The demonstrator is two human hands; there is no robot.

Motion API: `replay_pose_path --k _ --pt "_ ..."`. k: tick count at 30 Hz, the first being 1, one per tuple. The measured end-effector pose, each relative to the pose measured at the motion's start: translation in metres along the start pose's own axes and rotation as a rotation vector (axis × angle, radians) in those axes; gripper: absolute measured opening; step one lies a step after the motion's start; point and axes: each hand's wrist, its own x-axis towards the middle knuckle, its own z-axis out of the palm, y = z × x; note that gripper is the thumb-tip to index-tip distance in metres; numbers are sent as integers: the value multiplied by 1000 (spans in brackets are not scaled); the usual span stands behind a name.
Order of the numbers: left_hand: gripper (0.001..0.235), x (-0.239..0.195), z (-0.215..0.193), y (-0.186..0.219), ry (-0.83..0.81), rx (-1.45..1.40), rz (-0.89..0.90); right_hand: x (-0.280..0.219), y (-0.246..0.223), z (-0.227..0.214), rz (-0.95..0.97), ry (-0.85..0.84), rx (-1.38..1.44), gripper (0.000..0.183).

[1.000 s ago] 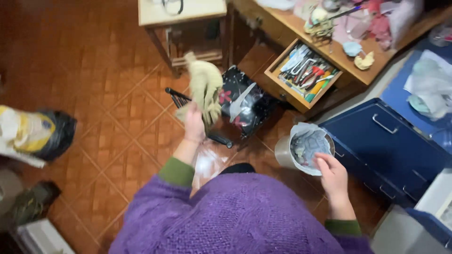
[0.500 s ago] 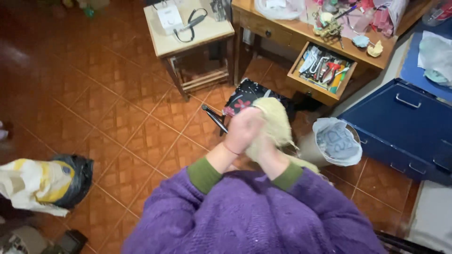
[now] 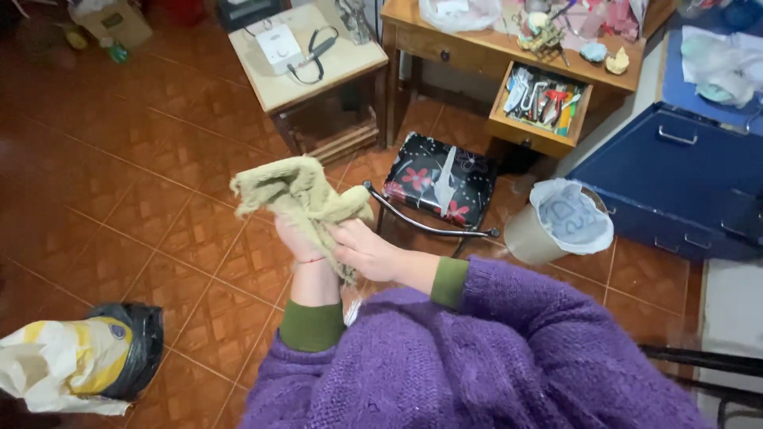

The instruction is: Mixing dental plaster and pouring it into dental impressions to create stone models.

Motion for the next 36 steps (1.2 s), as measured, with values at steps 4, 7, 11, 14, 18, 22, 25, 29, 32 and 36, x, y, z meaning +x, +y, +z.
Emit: replay_pose_path --k 4,7,11,14,18,22,25,29,32,36 --pt "41 -19 -15 -34 -81 -77 -79 -8 1 -16 -41 -27 152 52" --pt "44 -41 -20 -60 -159 -124 -157 -8 -10 -34 151 43 451 49" --pt "48 -84 -9 -88 -247 -182 -275 -23 -16 -48 568 186 1202 53" --pt "52 -107 -17 -114 -312 -209 -359 -57 54 -17 539 406 1242 50" --pt "42 -115 37 -70 -629 1146 350 -74 17 -34 290 537 846 46" --pt "46 -133 109 -38 -301 54 -316 -88 0 -57 183 568 602 50" --pt "48 -144 156 -16 -216 -63 -403 -106 -9 -76 237 514 566 48" --pt "47 -155 169 -29 -114 -78 -441 -134 -20 -111 238 313 382 39" --pt "45 -156 161 -34 -152 -18 -489 -153 -40 -145 258 242 271 36" --pt "42 -166 187 -9 -330 453 -252 -172 -29 -136 287 255 458 38"
